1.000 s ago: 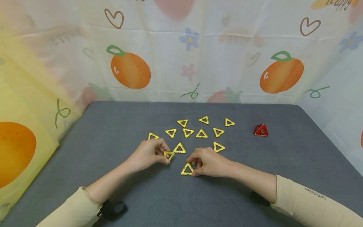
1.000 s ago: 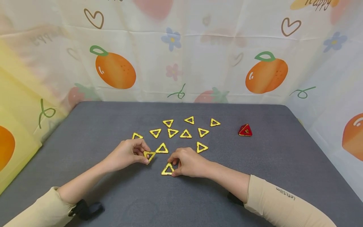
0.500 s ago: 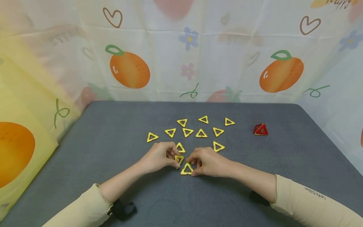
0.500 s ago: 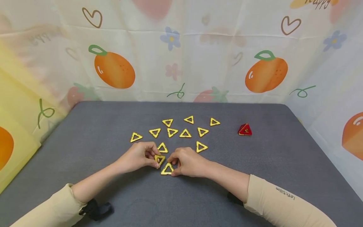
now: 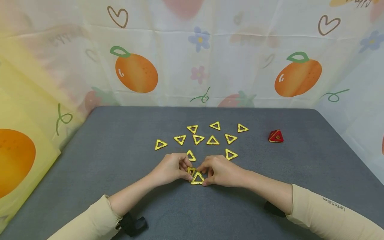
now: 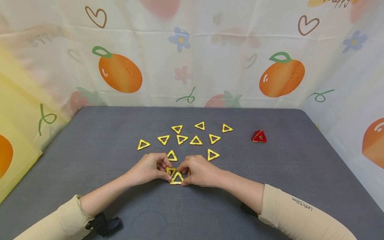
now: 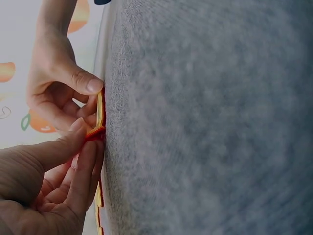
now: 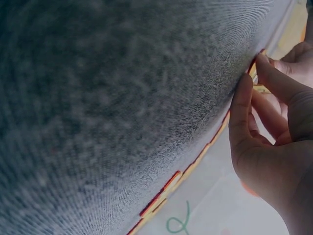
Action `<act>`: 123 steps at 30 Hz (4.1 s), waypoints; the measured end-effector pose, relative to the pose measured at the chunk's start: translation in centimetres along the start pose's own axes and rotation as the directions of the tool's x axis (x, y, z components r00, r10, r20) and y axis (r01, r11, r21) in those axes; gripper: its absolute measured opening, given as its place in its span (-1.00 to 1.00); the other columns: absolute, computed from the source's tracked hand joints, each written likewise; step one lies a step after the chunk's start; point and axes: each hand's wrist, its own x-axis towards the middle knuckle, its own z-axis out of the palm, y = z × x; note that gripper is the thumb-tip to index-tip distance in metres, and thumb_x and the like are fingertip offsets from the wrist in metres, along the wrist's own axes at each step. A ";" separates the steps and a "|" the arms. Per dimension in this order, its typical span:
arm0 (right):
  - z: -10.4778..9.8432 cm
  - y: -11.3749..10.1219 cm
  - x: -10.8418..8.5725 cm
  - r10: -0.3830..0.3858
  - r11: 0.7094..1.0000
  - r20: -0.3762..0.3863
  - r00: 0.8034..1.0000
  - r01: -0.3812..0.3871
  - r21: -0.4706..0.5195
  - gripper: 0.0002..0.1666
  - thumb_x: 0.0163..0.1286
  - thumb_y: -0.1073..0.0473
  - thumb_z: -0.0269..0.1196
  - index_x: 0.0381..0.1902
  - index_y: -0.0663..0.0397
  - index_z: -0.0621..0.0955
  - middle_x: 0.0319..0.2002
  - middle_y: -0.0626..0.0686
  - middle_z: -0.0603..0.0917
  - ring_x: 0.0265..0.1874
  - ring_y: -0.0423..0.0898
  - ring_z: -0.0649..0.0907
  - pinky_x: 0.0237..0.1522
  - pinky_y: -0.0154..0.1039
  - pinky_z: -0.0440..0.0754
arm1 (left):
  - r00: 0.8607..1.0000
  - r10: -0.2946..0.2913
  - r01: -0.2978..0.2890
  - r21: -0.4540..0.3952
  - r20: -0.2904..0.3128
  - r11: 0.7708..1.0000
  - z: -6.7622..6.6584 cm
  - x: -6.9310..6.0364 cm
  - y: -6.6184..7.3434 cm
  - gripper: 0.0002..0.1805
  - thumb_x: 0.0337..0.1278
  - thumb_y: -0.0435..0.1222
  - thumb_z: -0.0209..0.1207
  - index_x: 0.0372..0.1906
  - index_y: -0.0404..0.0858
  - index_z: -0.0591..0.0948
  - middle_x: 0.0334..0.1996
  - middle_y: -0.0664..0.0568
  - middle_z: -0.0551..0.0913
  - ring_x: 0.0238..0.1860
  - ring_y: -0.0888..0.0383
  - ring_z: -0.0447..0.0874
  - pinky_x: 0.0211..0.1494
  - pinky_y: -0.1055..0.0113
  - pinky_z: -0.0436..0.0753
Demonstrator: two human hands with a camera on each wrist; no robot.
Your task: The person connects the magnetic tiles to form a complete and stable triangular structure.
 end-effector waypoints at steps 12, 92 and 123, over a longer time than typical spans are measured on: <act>0.0 0.0 -0.1 -0.019 0.999 -0.002 1.000 0.019 -0.026 -0.52 0.11 0.21 0.50 0.04 0.10 0.72 -0.25 0.02 0.68 -0.53 -0.44 0.56 -0.44 -0.52 0.56 | 1.000 -0.007 0.007 -0.007 0.016 1.000 0.2 -0.1 -0.1 -0.67 -0.16 -0.36 0.51 -0.25 -0.21 0.61 -0.39 0.00 0.75 -0.44 0.32 0.71 -0.34 0.45 0.66; -7.9 8.3 -2.0 0.253 0.967 -0.019 0.967 -0.253 0.000 -0.51 0.19 0.07 0.46 0.10 0.00 0.66 0.01 0.04 0.73 -0.15 -0.15 0.65 -0.14 -0.26 0.62 | 0.998 0.050 -0.052 0.037 0.048 0.998 0.7 -0.3 -0.1 -0.56 -0.25 -0.44 0.53 -0.19 -0.21 0.59 -0.21 -0.02 0.76 -0.45 0.38 0.62 -0.35 0.50 0.62; -7.4 8.1 -1.7 0.181 0.983 -0.078 0.980 -0.181 -0.001 -0.58 0.05 0.31 0.51 -0.14 0.04 0.58 -0.27 0.01 0.65 -0.30 -0.17 0.61 -0.23 -0.32 0.63 | 0.996 0.077 -0.079 0.062 0.032 0.995 0.7 0.0 0.0 -0.57 -0.27 -0.43 0.54 -0.21 -0.19 0.59 -0.22 0.00 0.76 -0.46 0.39 0.61 -0.36 0.50 0.61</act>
